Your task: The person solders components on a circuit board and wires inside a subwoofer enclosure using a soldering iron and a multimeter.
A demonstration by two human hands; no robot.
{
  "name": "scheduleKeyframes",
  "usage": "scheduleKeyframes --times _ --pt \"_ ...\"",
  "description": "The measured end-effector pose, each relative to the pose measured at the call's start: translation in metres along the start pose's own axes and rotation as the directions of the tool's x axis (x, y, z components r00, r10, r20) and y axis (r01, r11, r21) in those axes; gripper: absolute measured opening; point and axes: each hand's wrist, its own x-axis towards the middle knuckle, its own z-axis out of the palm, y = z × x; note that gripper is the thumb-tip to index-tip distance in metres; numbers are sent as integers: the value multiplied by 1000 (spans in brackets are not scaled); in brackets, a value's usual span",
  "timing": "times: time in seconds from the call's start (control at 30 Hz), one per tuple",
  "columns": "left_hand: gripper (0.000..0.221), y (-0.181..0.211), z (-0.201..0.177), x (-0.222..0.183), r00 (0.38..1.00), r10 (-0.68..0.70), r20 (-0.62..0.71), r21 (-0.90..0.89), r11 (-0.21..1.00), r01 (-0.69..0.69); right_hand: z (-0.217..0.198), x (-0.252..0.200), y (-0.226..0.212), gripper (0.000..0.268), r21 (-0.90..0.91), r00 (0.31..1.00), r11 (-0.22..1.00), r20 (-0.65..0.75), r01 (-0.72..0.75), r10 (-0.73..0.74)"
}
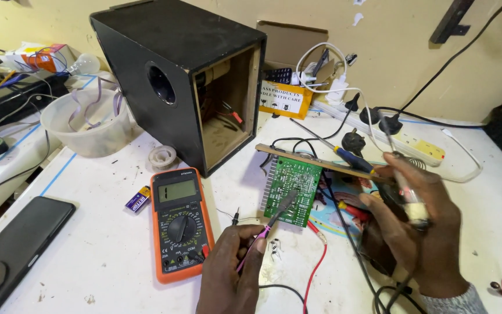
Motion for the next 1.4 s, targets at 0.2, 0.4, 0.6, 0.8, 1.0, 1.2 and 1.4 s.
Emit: scheduleKeyframes --times 0.2,0.4,0.6,0.8,1.0,1.2,1.4 --pt "22 45 -18 29 977 -153 146 -313 930 193 18 33 0 35 85 996 994 49 70 -74" --pt "28 86 -44 116 934 164 319 -101 985 -138 46 56 1 34 274 975 939 -16 -210 222" --pt "38 77 -43 163 863 84 497 -25 996 -83 59 61 7 36 196 961 961 -160 -195 227" --pt "17 66 -35 150 801 -277 531 -289 829 478 69 59 12 39 163 939 954 -196 -252 281" --pt "16 67 -22 135 764 -504 404 -482 593 646 75 54 -1 37 268 913 923 -225 -277 339" --pt "21 64 -24 136 837 -474 272 -757 431 490 77 50 -15 34 231 920 940 -246 -251 306" --pt "17 50 -21 136 857 -474 201 -813 408 416 75 51 -27 32 200 915 928 -195 -316 353"
